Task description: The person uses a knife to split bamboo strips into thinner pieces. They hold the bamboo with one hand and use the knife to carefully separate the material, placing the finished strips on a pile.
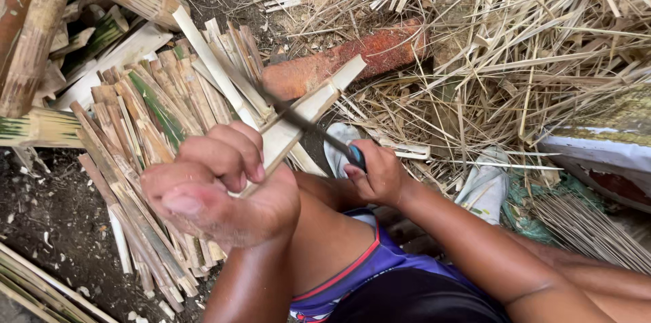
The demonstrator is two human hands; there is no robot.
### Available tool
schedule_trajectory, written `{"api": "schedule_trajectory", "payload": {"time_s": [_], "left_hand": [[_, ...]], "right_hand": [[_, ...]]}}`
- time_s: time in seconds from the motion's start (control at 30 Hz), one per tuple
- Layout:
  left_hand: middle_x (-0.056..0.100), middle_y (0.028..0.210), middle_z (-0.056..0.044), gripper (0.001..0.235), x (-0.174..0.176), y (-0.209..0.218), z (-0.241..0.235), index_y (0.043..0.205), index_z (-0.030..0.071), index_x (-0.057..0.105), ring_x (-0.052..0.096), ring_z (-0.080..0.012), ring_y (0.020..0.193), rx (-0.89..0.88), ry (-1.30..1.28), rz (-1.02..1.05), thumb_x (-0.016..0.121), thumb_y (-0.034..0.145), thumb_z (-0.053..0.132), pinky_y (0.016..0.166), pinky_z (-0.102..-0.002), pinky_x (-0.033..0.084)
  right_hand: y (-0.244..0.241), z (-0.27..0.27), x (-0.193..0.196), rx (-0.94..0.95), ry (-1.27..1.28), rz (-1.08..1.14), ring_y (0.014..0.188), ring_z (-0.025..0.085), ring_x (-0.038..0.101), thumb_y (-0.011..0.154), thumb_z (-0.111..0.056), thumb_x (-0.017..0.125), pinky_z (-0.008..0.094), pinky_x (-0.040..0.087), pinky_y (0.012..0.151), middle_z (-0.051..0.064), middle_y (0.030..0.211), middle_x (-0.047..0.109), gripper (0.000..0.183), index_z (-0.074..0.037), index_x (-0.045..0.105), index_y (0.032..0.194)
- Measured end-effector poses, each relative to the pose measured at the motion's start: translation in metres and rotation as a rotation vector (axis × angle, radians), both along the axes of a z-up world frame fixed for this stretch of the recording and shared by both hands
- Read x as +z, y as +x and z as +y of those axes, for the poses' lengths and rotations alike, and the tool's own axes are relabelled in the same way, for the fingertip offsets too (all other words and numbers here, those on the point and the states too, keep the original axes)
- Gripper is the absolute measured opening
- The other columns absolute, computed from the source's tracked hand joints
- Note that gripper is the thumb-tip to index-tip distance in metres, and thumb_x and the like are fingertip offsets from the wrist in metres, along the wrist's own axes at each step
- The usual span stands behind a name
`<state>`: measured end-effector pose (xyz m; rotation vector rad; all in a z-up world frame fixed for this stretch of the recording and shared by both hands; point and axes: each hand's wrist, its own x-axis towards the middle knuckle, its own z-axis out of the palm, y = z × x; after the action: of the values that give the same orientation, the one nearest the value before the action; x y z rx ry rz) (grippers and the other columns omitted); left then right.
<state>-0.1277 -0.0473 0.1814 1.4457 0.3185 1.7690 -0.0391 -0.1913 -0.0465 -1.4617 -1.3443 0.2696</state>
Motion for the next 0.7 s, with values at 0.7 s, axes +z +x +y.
{"api": "schedule_trajectory", "payload": {"time_s": [0.7], "left_hand": [[0.038,0.063,0.000,0.036,0.006,-0.019,-0.006,0.086,0.013,0.037,0.031,-0.0111,0.050,-0.355,-0.068,-0.003,0.066,0.102,0.029,0.047,-0.032,0.026]], "right_hand": [[0.018,-0.005,-0.024,-0.144,-0.433,0.164,0.063,0.038,0.067,0.103,-0.030,0.056,0.044,0.053,0.058,0.021,0.074,0.065,0.034,0.001,0.055,0.118]]}}
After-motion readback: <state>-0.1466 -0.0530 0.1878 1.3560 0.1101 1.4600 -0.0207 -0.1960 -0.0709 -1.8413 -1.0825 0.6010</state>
